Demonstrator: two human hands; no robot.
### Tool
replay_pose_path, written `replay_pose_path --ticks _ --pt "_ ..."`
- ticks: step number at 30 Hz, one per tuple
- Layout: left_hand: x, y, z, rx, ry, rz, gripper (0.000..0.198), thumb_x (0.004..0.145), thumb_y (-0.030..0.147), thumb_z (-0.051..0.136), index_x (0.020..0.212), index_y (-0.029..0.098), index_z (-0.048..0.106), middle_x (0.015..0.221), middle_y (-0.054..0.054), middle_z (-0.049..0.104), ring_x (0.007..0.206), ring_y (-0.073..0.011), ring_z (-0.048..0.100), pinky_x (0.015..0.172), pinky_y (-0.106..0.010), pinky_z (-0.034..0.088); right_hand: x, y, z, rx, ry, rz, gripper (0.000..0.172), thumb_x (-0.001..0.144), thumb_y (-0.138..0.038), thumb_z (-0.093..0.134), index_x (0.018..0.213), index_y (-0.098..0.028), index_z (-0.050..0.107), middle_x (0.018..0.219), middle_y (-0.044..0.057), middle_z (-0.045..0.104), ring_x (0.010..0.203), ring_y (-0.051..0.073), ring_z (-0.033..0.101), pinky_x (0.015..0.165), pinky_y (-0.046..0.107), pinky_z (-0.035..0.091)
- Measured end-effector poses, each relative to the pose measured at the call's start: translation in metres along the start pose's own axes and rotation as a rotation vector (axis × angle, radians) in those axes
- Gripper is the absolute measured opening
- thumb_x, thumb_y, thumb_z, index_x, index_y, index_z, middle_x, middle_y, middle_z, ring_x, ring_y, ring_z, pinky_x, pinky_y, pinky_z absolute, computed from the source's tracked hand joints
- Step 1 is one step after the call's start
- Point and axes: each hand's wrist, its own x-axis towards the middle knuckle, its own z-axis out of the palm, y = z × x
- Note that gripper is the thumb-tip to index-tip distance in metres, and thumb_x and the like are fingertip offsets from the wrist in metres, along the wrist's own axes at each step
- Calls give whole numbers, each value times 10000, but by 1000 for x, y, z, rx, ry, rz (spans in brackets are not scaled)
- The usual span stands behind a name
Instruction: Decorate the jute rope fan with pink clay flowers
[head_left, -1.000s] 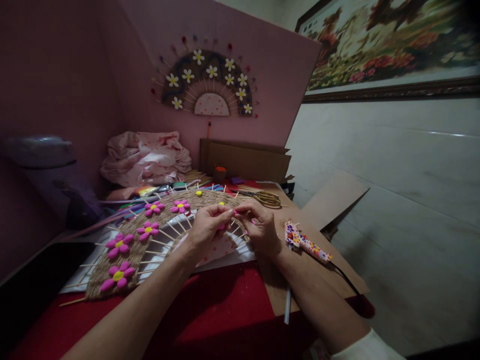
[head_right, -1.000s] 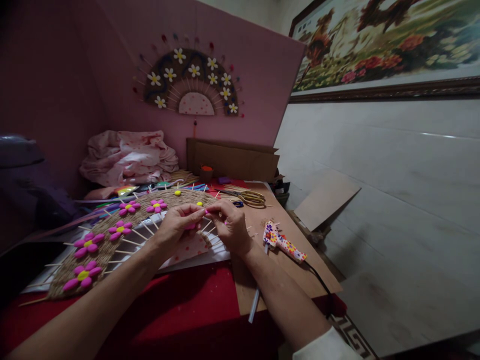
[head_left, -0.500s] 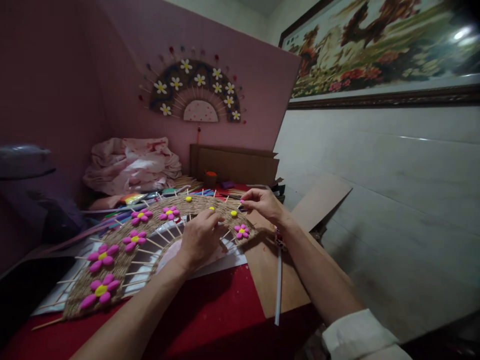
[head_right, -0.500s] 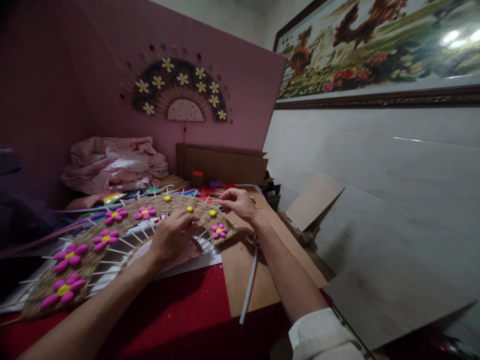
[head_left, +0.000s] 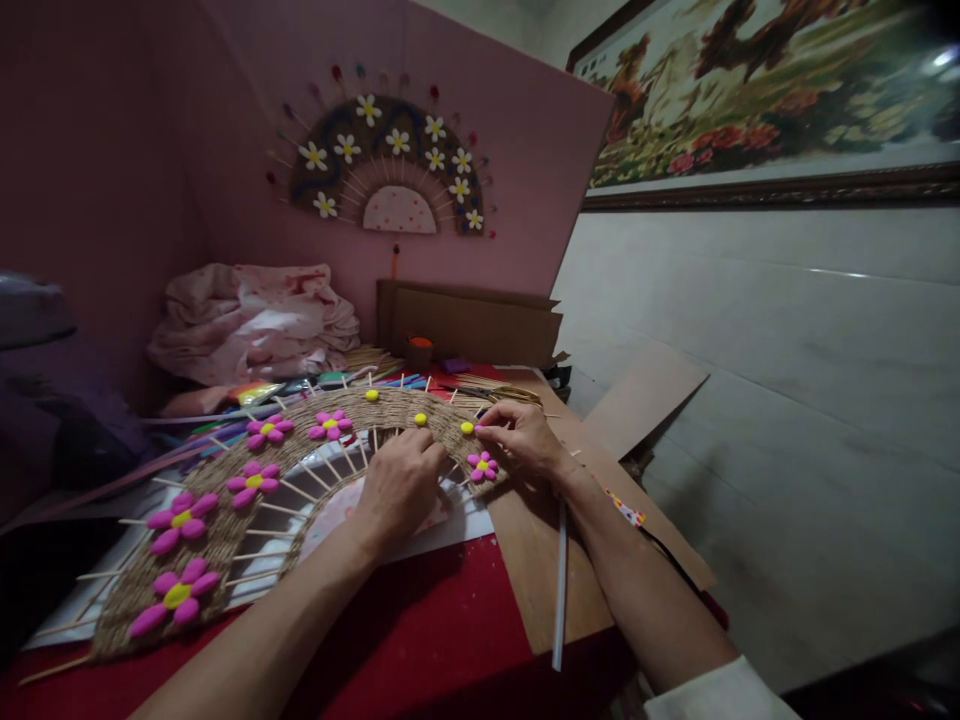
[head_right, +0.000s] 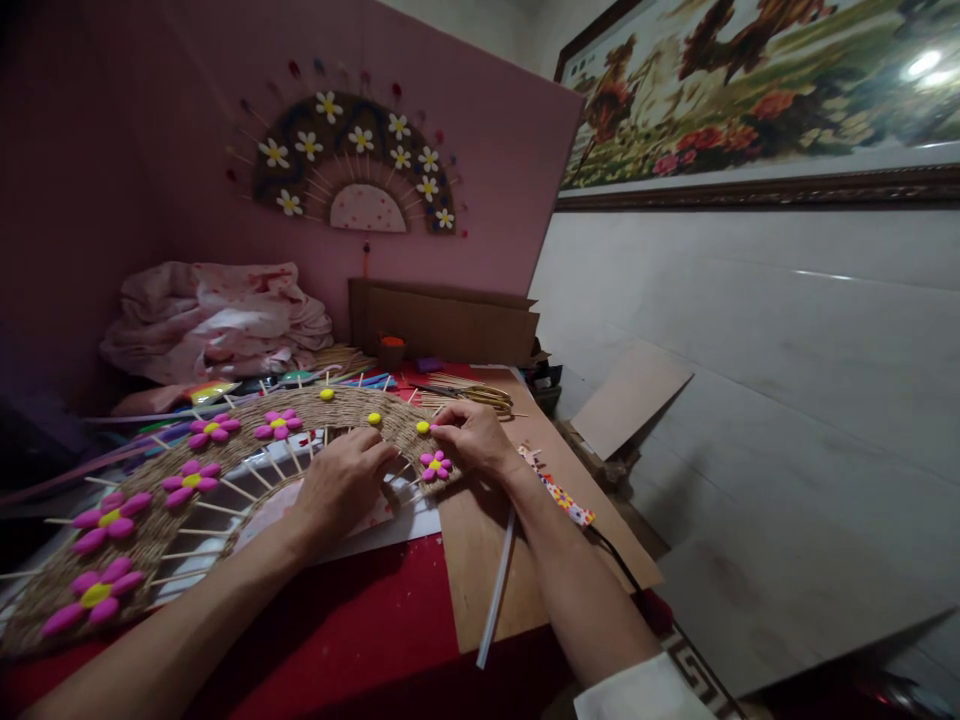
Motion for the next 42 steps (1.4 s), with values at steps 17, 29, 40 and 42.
replay_pose_path --ticks 17,29,40,42 --pt "0 0 1 8 -11 32 175 844 158 501 730 166 634 744 -67 597 722 -204 536 637 -329 388 -2 15 5 -135 -1 -73 39 716 -213 676 715 -174 673 699 5 656 632 118 578 589 243 422" --pt "0 0 1 5 10 43 187 841 143 490 718 162 630 740 -69 599 722 -203 536 633 -330 386 -2 13 2 -167 -34 -130 149 693 -187 690 840 -185 672 739 -4 651 642 113 557 599 239 415" --pt "0 0 0 -6 2 39 178 834 136 491 728 168 630 746 -71 599 729 -199 530 639 -331 395 -3 15 -4 -292 -83 -414 305 741 -60 554 862 -263 746 744 13 602 685 118 544 619 249 417" --pt "-1 0 1 -3 3 40 179 831 126 490 727 167 630 743 -71 598 725 -202 529 638 -333 394 -3 13 -4 -260 -60 -401 300 742 -61 541 843 -256 747 753 15 615 696 123 559 634 255 430"
